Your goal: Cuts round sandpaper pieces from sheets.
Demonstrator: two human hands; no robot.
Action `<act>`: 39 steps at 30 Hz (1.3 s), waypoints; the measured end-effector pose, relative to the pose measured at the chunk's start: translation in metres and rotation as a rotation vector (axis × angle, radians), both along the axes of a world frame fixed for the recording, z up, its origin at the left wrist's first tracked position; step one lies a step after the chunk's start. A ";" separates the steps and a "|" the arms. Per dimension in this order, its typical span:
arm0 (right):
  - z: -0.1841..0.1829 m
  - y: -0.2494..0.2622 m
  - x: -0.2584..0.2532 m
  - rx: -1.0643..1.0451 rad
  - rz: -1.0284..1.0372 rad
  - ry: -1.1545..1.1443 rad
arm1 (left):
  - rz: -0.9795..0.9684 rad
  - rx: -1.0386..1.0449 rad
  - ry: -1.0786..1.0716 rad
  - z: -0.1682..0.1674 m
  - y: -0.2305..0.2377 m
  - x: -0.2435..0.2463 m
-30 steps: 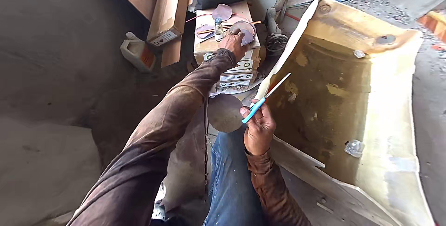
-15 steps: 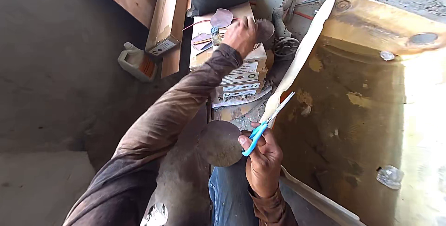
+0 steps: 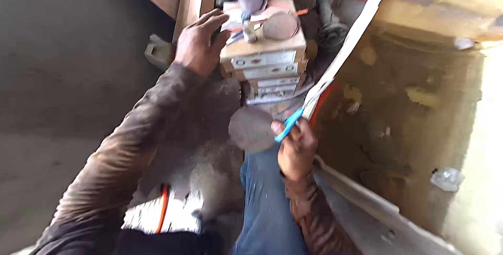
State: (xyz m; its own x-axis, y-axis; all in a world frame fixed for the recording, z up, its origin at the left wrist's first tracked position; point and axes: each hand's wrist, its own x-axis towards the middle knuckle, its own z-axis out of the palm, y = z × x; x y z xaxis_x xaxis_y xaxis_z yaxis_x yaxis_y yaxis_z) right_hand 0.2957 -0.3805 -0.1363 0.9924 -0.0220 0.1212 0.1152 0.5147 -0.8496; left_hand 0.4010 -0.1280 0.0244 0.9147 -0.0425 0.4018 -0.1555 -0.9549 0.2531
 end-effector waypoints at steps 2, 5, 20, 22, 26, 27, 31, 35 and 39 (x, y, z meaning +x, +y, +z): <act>-0.003 -0.006 -0.009 -0.074 0.023 -0.009 | 0.038 -0.213 -0.005 -0.037 0.027 -0.087; -0.010 -0.007 -0.012 -0.080 0.059 -0.056 | 0.337 -0.541 0.079 -0.075 0.043 -0.220; 0.008 0.034 -0.042 -0.252 0.374 -0.233 | -0.281 -0.152 0.307 -0.208 -0.148 -0.377; 0.026 0.035 -0.054 -0.282 0.434 -0.260 | 0.194 -0.108 0.413 -0.224 -0.095 -0.389; 0.044 0.085 -0.042 -0.190 0.412 -0.289 | 0.934 -0.362 0.940 -0.216 0.062 -0.455; 0.045 0.099 -0.040 -0.235 0.427 -0.297 | 0.997 -0.546 0.939 -0.214 0.091 -0.475; -0.004 0.155 -0.045 -0.560 0.518 -0.399 | 1.276 -1.104 0.663 -0.231 0.134 -0.517; -0.068 0.181 -0.059 -0.866 0.591 -0.224 | 0.931 -0.763 1.012 -0.303 0.107 -0.499; -0.064 0.190 -0.061 -0.888 0.603 -0.245 | 0.793 -0.850 1.412 -0.333 0.040 -0.483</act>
State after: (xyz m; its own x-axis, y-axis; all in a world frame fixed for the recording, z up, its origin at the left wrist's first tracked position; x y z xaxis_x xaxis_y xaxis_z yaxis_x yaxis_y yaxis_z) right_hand 0.2346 -0.1902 -0.1999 0.7581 0.6503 0.0488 0.2661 -0.2401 -0.9336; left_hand -0.0817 -0.0880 -0.3087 0.2496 0.3001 -0.9207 0.9529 -0.2454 0.1783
